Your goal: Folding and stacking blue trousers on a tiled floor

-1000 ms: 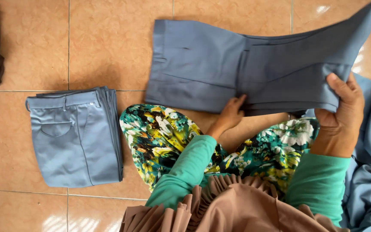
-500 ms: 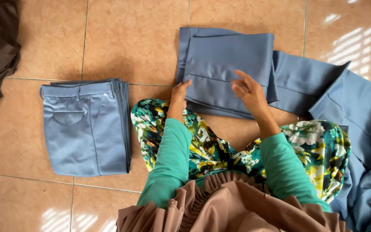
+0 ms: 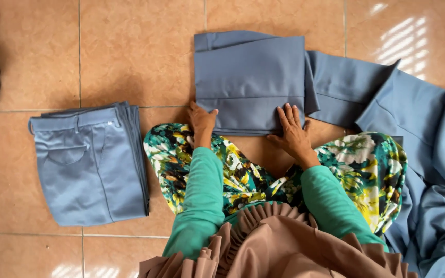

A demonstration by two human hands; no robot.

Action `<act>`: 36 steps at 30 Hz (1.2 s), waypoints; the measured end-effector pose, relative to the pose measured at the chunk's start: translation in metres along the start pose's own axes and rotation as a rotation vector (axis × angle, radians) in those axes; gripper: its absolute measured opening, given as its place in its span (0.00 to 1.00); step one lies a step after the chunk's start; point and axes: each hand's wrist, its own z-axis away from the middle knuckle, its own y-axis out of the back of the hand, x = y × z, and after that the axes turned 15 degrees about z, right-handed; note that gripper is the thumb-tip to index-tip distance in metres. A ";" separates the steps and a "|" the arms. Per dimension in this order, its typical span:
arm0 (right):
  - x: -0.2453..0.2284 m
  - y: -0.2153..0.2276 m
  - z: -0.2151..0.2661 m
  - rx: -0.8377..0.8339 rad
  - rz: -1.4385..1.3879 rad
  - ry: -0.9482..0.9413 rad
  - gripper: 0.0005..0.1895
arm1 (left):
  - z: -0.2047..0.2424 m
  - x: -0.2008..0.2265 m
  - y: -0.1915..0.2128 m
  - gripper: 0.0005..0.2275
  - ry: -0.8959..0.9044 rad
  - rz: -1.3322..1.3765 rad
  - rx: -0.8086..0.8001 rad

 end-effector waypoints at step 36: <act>0.013 -0.007 -0.006 0.060 -1.476 -0.416 0.50 | 0.142 0.149 -0.022 0.15 0.038 0.752 -0.611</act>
